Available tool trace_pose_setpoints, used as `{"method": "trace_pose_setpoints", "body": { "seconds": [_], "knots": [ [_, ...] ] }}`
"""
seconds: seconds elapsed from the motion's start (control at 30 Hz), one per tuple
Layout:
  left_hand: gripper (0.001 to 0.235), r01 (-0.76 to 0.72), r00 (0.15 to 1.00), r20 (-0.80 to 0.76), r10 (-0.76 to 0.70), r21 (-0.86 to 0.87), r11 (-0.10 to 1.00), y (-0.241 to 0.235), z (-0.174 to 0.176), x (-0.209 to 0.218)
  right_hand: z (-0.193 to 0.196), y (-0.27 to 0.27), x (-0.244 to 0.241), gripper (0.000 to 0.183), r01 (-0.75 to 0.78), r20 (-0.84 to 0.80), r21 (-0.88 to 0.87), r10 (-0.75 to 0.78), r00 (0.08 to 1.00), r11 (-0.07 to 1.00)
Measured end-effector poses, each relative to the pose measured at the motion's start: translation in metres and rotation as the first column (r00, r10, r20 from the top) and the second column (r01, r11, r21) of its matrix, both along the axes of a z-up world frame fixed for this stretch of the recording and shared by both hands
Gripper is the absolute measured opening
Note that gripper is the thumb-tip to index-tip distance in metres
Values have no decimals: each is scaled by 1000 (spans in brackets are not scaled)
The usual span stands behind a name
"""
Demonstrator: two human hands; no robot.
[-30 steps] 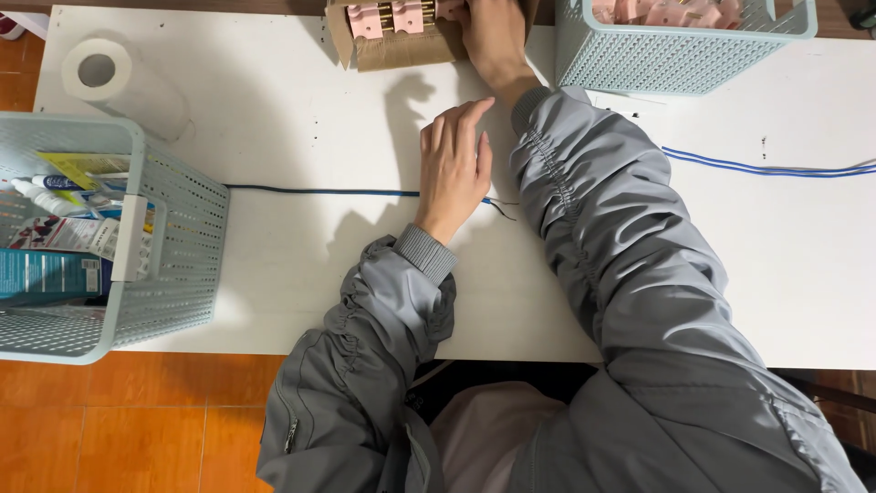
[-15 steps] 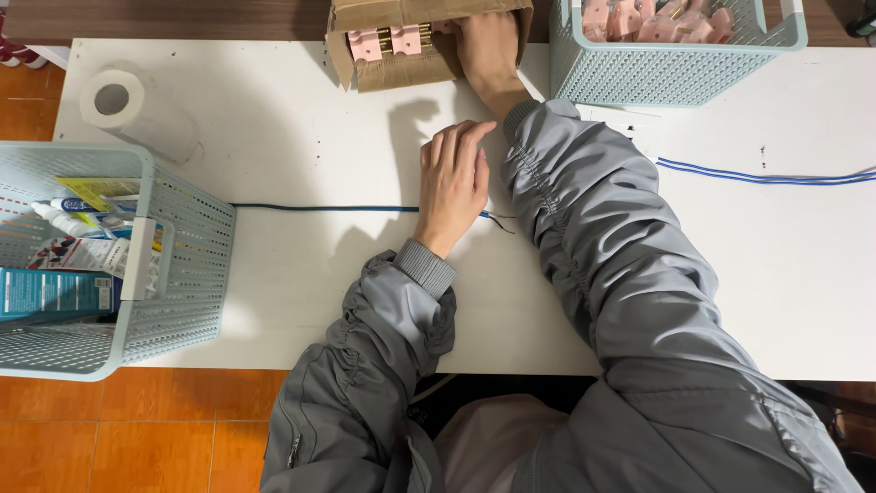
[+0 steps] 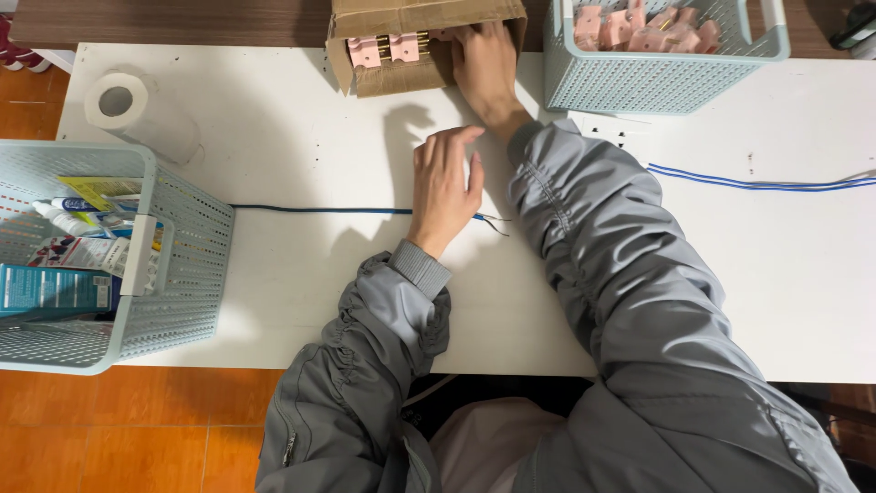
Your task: Assembling an electrical plug by connecting wires to terminals using a screwdriver
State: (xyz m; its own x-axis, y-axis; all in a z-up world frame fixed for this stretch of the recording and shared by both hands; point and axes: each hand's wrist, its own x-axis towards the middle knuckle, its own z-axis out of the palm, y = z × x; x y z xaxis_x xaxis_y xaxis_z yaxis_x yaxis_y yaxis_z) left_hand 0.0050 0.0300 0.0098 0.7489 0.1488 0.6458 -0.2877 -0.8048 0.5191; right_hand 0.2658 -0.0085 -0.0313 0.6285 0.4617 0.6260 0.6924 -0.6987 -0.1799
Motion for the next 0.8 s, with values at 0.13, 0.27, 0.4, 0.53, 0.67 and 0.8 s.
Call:
{"method": "trace_pose_setpoints", "body": {
  "seconds": [0.13, 0.27, 0.4, 0.53, 0.67, 0.8],
  "knots": [
    [33, 17, 1000, 1, -17, -41, 999, 14, 5, -1, 38, -36, -53, 58, -153, -63, 84, 159, 985, 985],
    [27, 335, 929, -207, -307, 117, 935, 32, 14, -8, 70, -83, -108, 53, -260, -209, 261, 318, 925, 930],
    [28, 487, 801, -418, -428, 39, 873, 30, 19, -20, 99, -140, -173, 40, -309, -230, 375, 410, 883, 874],
    [36, 535, 733, -492, -470, -10, 845, 36, 29, -24, 91, -194, -217, 46, -318, -251, 360, 420, 872, 877],
    [22, 534, 715, -561, -417, 54, 844, 43, 9, -13, 61, -227, -233, 38, -332, -225, 302, 406, 886, 894],
    [11, 517, 728, -513, -454, -25, 856, 37, 20, -18, 42, -239, -229, 30, -324, -252, 270, 391, 885, 907]
  ]
}}
